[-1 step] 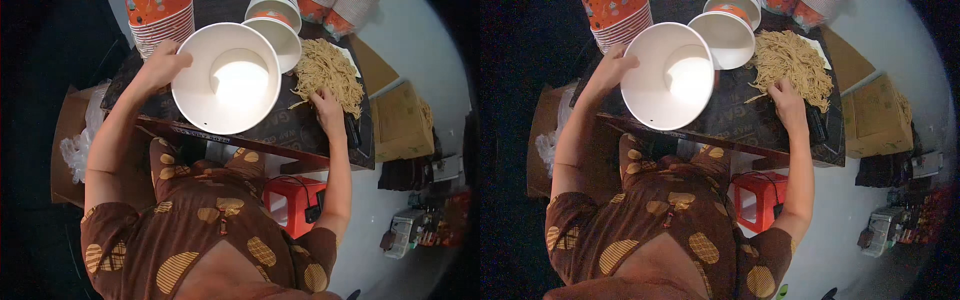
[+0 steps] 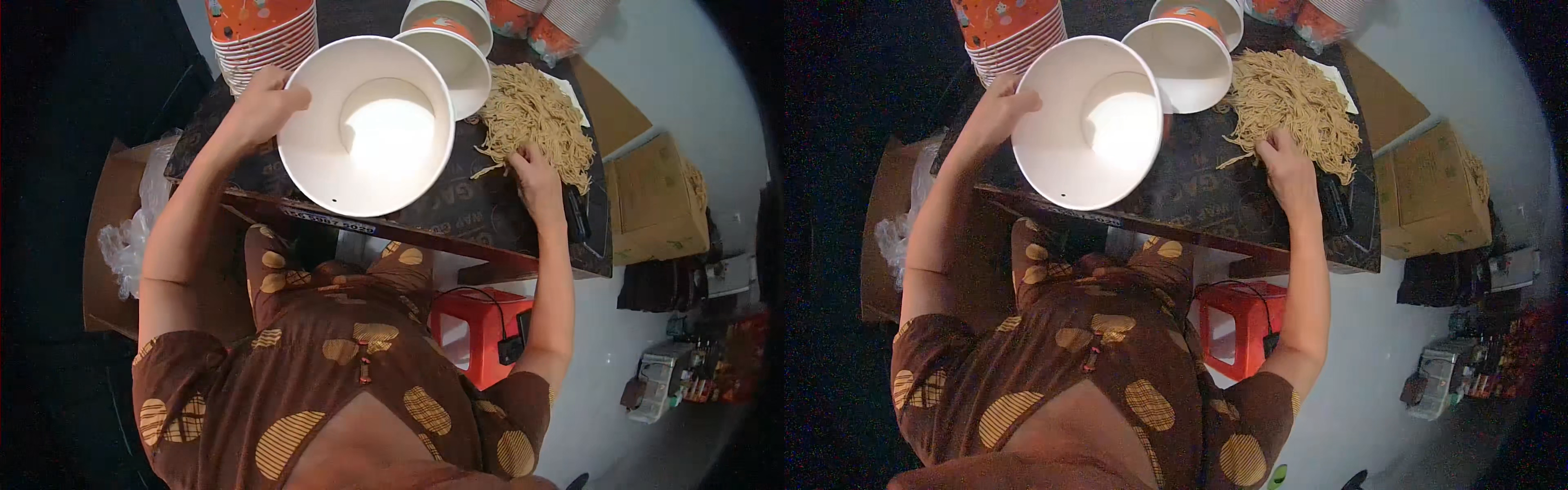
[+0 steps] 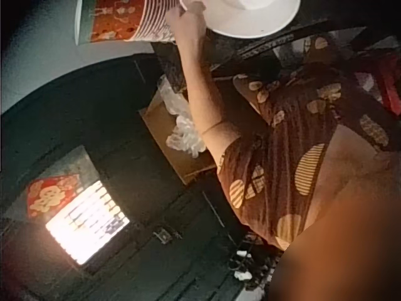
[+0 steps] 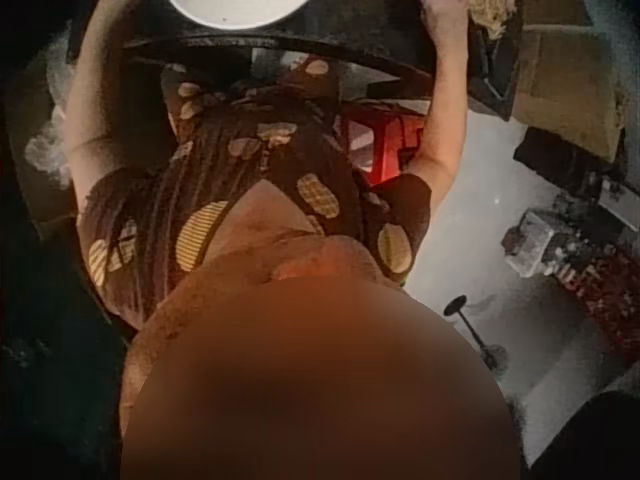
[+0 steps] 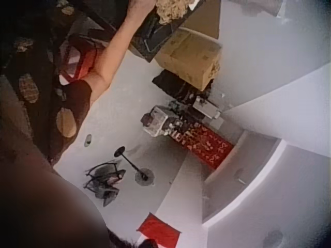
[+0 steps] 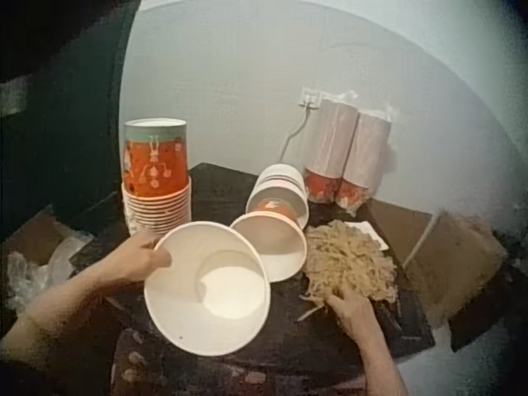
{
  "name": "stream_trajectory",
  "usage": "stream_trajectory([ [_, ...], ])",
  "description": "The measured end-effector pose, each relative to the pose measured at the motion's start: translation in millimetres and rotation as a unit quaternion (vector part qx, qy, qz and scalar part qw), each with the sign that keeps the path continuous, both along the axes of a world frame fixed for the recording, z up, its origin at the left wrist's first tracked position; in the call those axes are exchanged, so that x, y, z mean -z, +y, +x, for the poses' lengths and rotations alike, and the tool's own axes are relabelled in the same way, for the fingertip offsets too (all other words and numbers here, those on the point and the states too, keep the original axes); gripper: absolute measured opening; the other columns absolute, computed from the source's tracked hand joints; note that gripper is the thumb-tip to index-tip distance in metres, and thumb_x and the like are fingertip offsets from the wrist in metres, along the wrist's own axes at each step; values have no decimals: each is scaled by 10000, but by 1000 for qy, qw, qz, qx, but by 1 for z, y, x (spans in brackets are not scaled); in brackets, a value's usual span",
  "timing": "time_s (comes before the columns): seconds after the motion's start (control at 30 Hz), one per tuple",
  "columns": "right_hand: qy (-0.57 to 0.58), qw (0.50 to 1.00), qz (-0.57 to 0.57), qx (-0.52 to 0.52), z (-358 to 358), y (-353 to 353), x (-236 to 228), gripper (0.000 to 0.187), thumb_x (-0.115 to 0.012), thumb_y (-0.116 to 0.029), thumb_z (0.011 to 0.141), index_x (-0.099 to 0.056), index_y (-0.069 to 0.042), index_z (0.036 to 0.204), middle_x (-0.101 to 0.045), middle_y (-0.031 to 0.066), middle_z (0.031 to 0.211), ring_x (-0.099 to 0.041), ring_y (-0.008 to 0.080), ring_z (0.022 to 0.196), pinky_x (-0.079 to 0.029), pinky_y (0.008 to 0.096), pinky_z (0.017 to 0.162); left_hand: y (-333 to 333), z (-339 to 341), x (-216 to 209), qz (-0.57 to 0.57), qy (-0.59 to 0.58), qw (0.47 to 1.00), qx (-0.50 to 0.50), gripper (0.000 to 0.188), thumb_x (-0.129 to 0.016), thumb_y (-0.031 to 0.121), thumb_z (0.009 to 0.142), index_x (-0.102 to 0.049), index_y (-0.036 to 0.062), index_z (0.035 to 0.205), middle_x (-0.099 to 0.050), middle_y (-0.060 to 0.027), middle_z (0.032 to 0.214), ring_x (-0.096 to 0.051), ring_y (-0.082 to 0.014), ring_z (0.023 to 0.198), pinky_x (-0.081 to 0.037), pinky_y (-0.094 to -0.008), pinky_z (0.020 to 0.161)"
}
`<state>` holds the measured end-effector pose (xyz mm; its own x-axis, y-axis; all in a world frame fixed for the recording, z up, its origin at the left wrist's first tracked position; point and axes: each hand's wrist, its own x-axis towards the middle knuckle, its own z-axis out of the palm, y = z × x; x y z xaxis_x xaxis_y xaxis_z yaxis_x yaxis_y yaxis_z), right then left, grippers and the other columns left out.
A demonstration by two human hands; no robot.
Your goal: Threading elastic cords through pre-punched holes in paper buckets to attach handles.
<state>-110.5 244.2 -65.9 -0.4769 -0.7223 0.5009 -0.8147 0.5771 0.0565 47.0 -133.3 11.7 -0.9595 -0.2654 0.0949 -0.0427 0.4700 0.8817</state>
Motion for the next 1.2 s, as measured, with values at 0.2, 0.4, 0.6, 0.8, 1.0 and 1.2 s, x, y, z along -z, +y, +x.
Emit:
stream_trajectory([
  [0.2, 38, 996, -75, -10, 7, -1, -1, 201, -603, 47, 731, -624, -41, 911, -589, 100, 902, -617, 296, 787, -505, 379, 638, -8, -2, 31, 14, 54, 997, -44, 225, -527, 94, 778, -656, -62, 877, -632, -41, 696, -567, -118, 564, -435, -264, 524],
  [0.4, 78, 980, -176, -51, 20, -11, 1, 170, -650, 33, 706, -635, -35, 860, -590, 100, 885, -598, 279, 817, -492, 351, 668, 28, -13, 49, -94, 105, 983, -115, 254, -514, 140, 792, -628, -84, 759, -582, -214, 557, -627, -279, 517, -493, -385, 528],
  [0.6, 68, 956, -237, -156, 85, -59, -4, 99, -635, -10, 715, -610, -59, 798, -623, 108, 985, -591, 298, 883, -462, 403, 763, 63, -12, 69, -202, 111, 957, -174, 258, -523, 173, 802, -640, -45, 729, -585, -287, 702, -620, -436, 703, -504, -491, 662],
  [0.8, -148, 935, -161, -278, 161, -90, -8, 144, -618, -23, 668, -645, -35, 809, -608, 96, 751, -550, 266, 671, -458, 388, 631, 66, -20, 77, -92, 53, 982, -159, 265, -521, 169, 790, -640, -64, 748, -587, -283, 686, -617, -428, 663, -499, -467, 615],
  [1.0, -159, 960, -181, -139, 142, -80, -28, 216, -595, 37, 749, -667, -16, 946, -583, 101, 736, -564, 264, 663, -469, 332, 630, 75, -26, 36, 225, -14, 967, -120, 259, -503, 112, 809, -609, -125, 819, -612, -155, 625, -590, -208, 444, -422, -305, 366],
  [1.2, -390, 803, -449, -46, 108, -81, -15, 140, -538, -13, 928, -611, 14, 1045, -645, 34, 796, -547, 64, 685, -462, 212, 634, 74, -30, 42, 380, -28, 921, -86, 259, -508, 86, 806, -544, -160, 881, -592, -144, 636, -551, -164, 395, -327, -252, 278],
])
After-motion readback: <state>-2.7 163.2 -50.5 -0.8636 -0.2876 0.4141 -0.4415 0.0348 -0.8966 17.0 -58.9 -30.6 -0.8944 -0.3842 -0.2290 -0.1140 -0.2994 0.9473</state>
